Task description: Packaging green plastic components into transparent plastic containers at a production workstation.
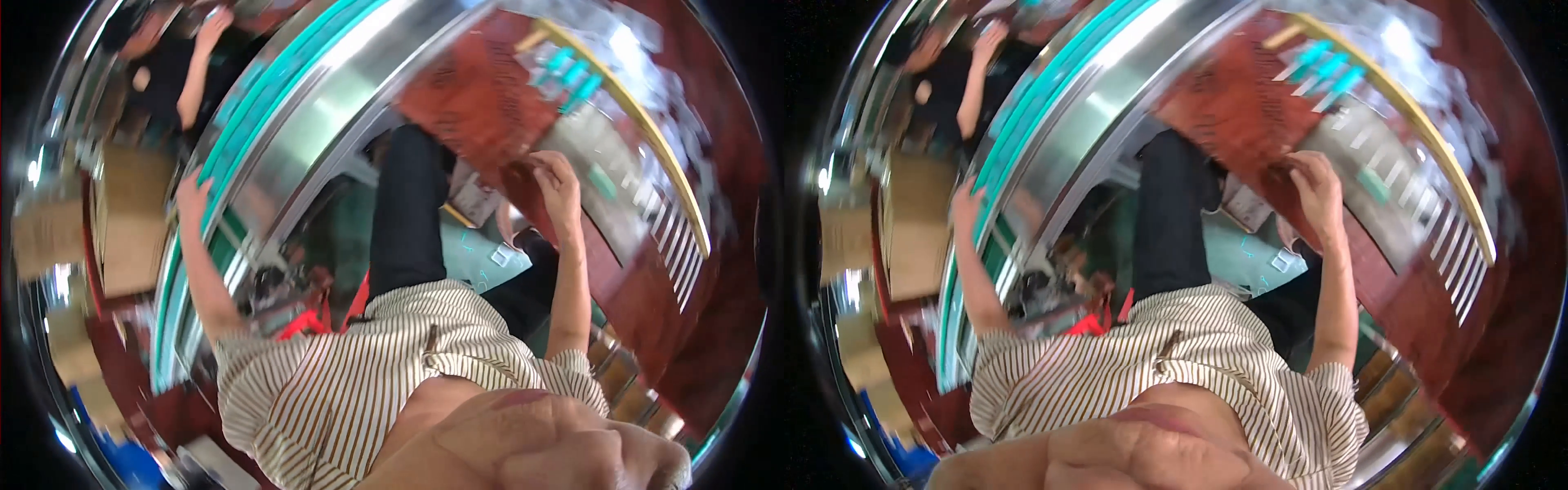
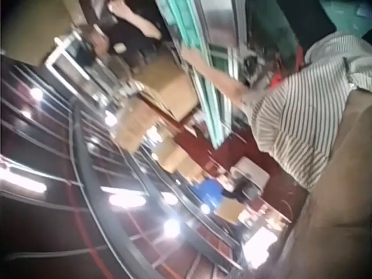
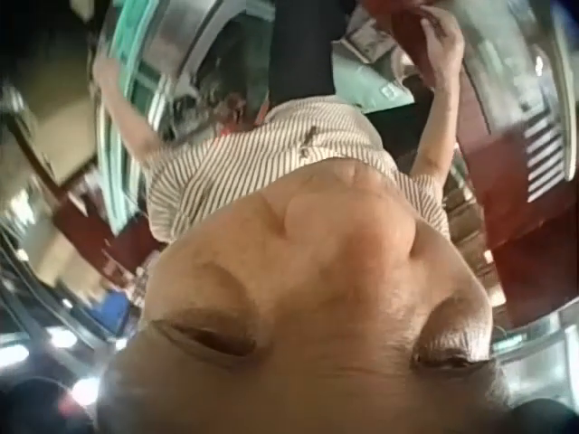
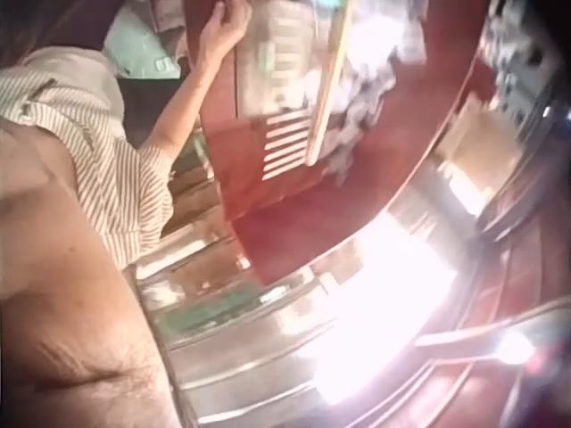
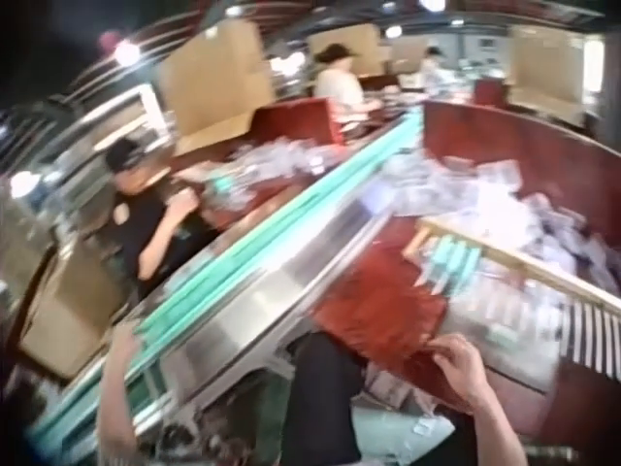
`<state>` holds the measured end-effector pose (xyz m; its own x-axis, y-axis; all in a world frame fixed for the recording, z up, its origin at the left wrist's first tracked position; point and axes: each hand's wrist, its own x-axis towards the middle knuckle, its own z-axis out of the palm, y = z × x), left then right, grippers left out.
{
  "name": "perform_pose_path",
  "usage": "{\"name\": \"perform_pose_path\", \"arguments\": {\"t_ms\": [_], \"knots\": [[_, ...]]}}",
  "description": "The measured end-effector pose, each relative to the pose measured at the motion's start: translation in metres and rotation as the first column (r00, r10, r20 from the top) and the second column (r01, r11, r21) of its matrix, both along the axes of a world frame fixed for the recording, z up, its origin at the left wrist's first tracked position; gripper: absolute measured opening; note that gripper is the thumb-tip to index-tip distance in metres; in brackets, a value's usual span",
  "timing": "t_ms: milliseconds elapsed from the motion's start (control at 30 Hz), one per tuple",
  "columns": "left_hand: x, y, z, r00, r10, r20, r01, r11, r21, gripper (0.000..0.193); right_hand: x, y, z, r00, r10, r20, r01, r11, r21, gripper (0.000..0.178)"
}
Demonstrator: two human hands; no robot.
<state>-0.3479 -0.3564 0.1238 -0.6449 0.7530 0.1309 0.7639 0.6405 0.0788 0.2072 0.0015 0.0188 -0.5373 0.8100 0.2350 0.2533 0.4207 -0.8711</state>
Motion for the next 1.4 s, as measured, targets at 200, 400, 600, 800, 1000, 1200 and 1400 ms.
{"name": "perform_pose_path", "arguments": {"t_ms": [200, 400, 600, 800, 1000, 1200, 1400], "knots": [[0.149, 0.211, 0.033, 0.801, -0.471, 0.370, 0.383, 0.878, 0.288, 0.029, 0.092, 0.076, -0.017, 0.811, -0.574, -0.111, 0.584, 0.785, 0.209, 0.036], [0.279, 0.442, -0.058, 0.482, -0.875, 0.045, 0.768, 0.446, 0.459, 0.055, 0.113, 0.192, -0.061, 0.838, -0.390, -0.381, 0.443, 0.895, 0.058, 0.047], [0.283, 0.540, -0.158, 0.320, -0.947, 0.025, 0.663, 0.242, 0.709, 0.062, -0.001, 0.234, -0.040, 0.754, -0.228, -0.616, -0.025, 0.927, -0.374, 0.043], [0.303, 0.473, -0.118, 0.534, -0.804, 0.261, 0.654, 0.588, 0.476, 0.061, 0.013, 0.219, -0.024, 0.741, -0.260, -0.620, 0.010, 0.926, -0.377, 0.041], [0.267, 0.402, -0.103, 0.725, -0.662, 0.189, 0.535, 0.714, 0.452, 0.060, -0.008, 0.188, -0.013, 0.790, -0.198, -0.581, 0.022, 0.955, -0.296, 0.041], [0.260, 0.378, -0.091, 0.792, -0.610, 0.026, 0.554, 0.736, 0.389, 0.055, 0.054, 0.154, 0.006, 0.832, -0.175, -0.527, 0.094, 0.980, -0.178, 0.041], [0.271, 0.403, -0.065, 0.761, -0.649, -0.029, 0.583, 0.662, 0.471, 0.043, 0.033, 0.047, 0.017, 0.842, -0.386, -0.377, 0.383, 0.920, -0.086, 0.049]]}}
